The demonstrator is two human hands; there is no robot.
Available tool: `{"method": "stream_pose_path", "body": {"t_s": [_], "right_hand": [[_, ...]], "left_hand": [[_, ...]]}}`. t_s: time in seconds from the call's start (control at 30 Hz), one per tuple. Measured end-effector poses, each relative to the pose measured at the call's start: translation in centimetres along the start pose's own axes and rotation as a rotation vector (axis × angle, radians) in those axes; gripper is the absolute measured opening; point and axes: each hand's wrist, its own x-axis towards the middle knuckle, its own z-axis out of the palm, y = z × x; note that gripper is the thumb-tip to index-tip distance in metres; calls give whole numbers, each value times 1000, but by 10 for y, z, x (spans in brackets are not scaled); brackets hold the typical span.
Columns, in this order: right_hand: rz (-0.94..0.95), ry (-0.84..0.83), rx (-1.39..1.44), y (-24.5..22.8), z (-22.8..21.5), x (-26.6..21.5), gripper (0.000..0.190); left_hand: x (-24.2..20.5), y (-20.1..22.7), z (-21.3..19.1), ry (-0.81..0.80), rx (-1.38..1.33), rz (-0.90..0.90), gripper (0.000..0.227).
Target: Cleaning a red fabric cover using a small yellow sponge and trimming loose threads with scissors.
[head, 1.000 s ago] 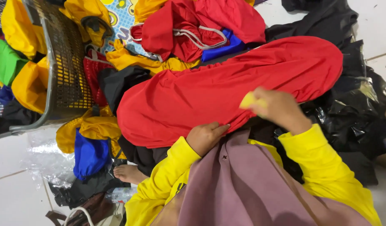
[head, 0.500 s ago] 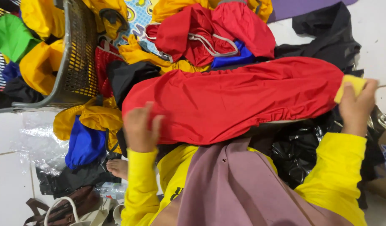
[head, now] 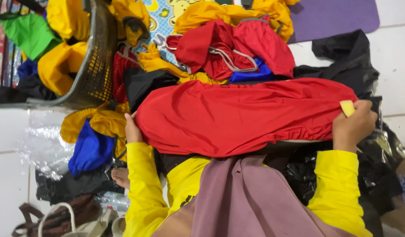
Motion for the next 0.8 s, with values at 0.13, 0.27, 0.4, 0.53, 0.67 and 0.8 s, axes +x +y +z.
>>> {"method": "stream_pose_path", "body": {"t_s": [0.13, 0.27, 0.4, 0.53, 0.67, 0.8], "right_hand": [[47, 150, 21, 16, 18, 9, 28], [54, 156, -26, 7, 12, 6, 35], [-74, 177, -116, -5, 10, -4, 35], [-215, 63, 236, -75, -2, -18, 32], [-679, -58, 588, -156, 6, -51, 39], [-733, -298, 586, -167, 40, -69, 31]], "left_hand": [[-2, 5, 0, -14, -76, -79, 67], [-3, 7, -3, -51, -133, -152, 69], [-1, 12, -2, -112, -184, -211, 72], [-5, 13, -1, -174, -234, -279, 77], [-7, 16, 0, -253, -264, -345, 83], [1, 24, -2, -323, -309, -397, 90]]}}
